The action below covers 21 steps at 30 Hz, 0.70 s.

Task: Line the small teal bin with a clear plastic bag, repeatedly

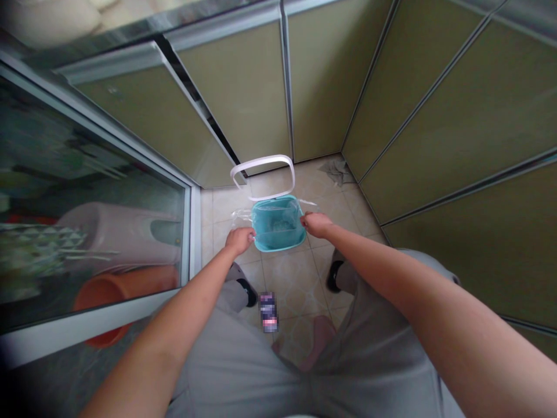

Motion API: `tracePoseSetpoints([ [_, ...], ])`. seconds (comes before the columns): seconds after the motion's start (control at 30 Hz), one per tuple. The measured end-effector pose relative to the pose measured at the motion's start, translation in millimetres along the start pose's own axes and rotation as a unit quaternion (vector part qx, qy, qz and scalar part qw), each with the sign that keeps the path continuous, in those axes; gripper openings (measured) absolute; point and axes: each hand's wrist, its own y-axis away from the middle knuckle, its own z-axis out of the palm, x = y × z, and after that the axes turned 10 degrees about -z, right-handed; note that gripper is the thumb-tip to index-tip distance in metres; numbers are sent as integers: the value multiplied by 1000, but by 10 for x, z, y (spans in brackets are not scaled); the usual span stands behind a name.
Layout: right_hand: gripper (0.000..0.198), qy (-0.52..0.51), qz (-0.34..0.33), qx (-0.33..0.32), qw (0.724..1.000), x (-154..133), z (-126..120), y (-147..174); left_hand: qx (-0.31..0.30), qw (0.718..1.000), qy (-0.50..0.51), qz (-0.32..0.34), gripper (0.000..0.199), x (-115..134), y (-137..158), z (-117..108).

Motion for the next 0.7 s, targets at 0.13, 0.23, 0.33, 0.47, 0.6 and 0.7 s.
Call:
tracePoseSetpoints([
  [0.13, 25, -8, 13, 20, 1000, 41, -21, 43, 9, 1000, -1, 8, 31, -84, 28, -9],
  [0.23, 27, -11, 14, 32, 999, 55, -27, 65, 25, 999, 3, 20, 27, -116, 48, -23],
  [0.33, 27, -10, 11, 37, 999, 63, -28, 69, 39, 999, 17, 31, 21, -122, 59, -47],
  [0.47, 19, -2, 6, 30, 1000, 95, -15, 59, 43, 997, 13, 55, 17, -112, 85, -64],
  [0.6, 13, -2, -15, -15, 1000, 128, 26, 63, 6, 995, -19, 98, 16, -93, 137, 8],
  [0.7, 12, -5, -27, -57, 998, 122, 70, 76, -20, 991, -43, 126, 15, -85, 167, 114],
])
